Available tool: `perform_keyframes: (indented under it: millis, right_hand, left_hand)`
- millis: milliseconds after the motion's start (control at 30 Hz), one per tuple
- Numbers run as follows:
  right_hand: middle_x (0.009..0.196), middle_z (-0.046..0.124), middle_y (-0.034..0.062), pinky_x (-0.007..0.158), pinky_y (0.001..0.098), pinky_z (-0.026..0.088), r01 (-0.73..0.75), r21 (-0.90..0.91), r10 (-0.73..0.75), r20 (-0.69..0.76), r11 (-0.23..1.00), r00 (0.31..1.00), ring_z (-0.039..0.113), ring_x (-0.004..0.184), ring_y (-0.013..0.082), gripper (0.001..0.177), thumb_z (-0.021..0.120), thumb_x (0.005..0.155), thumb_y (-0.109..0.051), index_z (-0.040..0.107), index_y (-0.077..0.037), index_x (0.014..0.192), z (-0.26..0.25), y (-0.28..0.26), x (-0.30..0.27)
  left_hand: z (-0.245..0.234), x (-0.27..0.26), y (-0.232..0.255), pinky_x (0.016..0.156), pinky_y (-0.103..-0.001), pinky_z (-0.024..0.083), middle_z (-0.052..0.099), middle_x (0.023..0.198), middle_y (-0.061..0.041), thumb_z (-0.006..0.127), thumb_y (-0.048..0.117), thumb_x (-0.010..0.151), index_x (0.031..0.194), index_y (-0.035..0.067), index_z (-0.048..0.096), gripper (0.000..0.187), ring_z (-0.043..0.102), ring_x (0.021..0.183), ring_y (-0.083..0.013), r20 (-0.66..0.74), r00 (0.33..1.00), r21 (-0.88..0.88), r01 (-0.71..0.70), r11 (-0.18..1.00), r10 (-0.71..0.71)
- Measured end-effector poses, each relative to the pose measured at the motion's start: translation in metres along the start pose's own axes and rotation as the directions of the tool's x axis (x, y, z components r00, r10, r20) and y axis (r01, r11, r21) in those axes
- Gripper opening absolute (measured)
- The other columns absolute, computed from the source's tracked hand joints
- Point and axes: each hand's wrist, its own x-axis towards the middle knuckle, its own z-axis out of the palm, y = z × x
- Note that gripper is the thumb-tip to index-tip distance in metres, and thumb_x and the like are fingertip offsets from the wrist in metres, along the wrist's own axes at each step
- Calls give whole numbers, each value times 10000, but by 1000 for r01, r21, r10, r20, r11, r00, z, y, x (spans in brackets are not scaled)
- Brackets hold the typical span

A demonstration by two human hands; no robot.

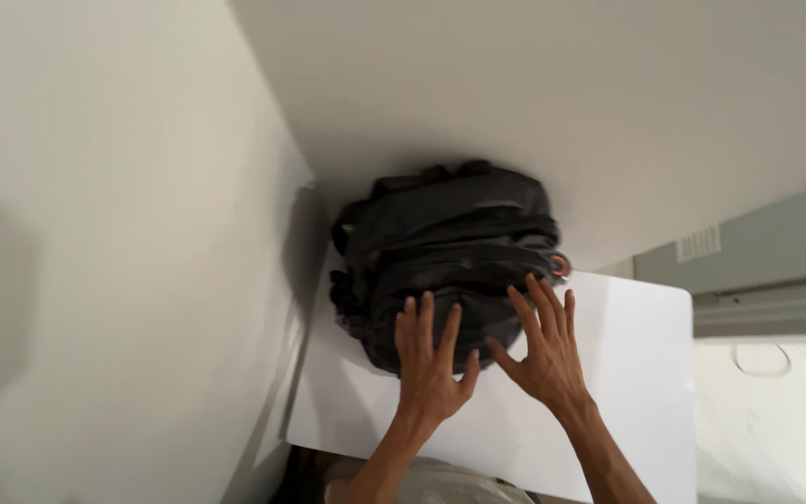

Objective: The person packs a black backpack with several items including a white cable, a small green pouch, a blue container, and other cables. They place each item into the backpack, then close and zip it shut. Finally, they pick up an orange and black water bottle from the table.

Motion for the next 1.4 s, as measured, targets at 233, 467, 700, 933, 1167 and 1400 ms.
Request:
perform_keyframes:
  millis: [233, 467, 700, 933, 1167, 1400]
  right_hand:
    - [1599, 337, 186, 1229, 653, 165, -75, 2, 75, -28, 997, 997, 281, 1508, 394, 911, 841, 754, -353, 413, -101, 1518, -18, 50, -24]
    - [1603, 318, 211, 1209, 692, 153, -24, 23, 25, -25, 999, 999, 275, 1497, 423, 944, 850, 739, -339, 378, -103, 1522, -21, 61, -23]
    - [1584, 361, 206, 1223, 688, 163, 33, 51, -28, -88, 998, 996, 291, 1504, 429, 855, 797, 805, -216, 368, -86, 1533, -24, 50, 12]
    - [1550, 448, 188, 1256, 615, 202, 14, 90, -6, -90, 996, 996, 365, 1498, 386, 733, 697, 858, -63, 410, -73, 1532, -38, 75, 35]
    - [1524, 474, 143, 1218, 628, 213, -50, -19, 53, 134, 999, 990, 364, 1463, 378, 799, 785, 786, -171, 438, -139, 1505, -18, 114, 42]
    - [1453, 555, 128, 1181, 659, 239, -114, 17, 109, 186, 993, 977, 408, 1423, 395, 844, 855, 760, -323, 462, -157, 1488, 13, 135, 45]
  left_hand:
    - [51, 15, 40, 1195, -697, 158, 184, 1643, -306, 683, 341, 928, 1537, 37, 426, 728, 126, 1510, -556, 170, 985, 2, -10, 1000, 9]
    - [58, 11, 46, 1202, -695, 178, 224, 1640, -288, 684, 308, 928, 1525, 24, 446, 703, 164, 1512, -547, 101, 994, 44, 47, 998, -52]
    - [29, 15, 29, 1196, -692, 243, 296, 1629, -271, 689, 277, 940, 1497, 24, 495, 643, 229, 1514, -525, -49, 997, 86, 70, 994, -66]
    - [38, 41, 49, 1189, -681, 253, 319, 1611, -265, 698, 224, 925, 1481, 26, 519, 617, 260, 1489, -537, 100, 987, 6, -127, 992, 126]
    - [83, 77, 51, 1254, -580, 217, 288, 1688, -146, 687, 150, 898, 1432, 72, 574, 552, 233, 1549, -403, 301, 902, 153, -366, 918, 309]
    - [93, 75, 46, 1251, -564, 184, 317, 1652, -134, 701, 295, 897, 1402, 89, 619, 552, 257, 1549, -322, 336, 907, 388, -380, 840, 255]
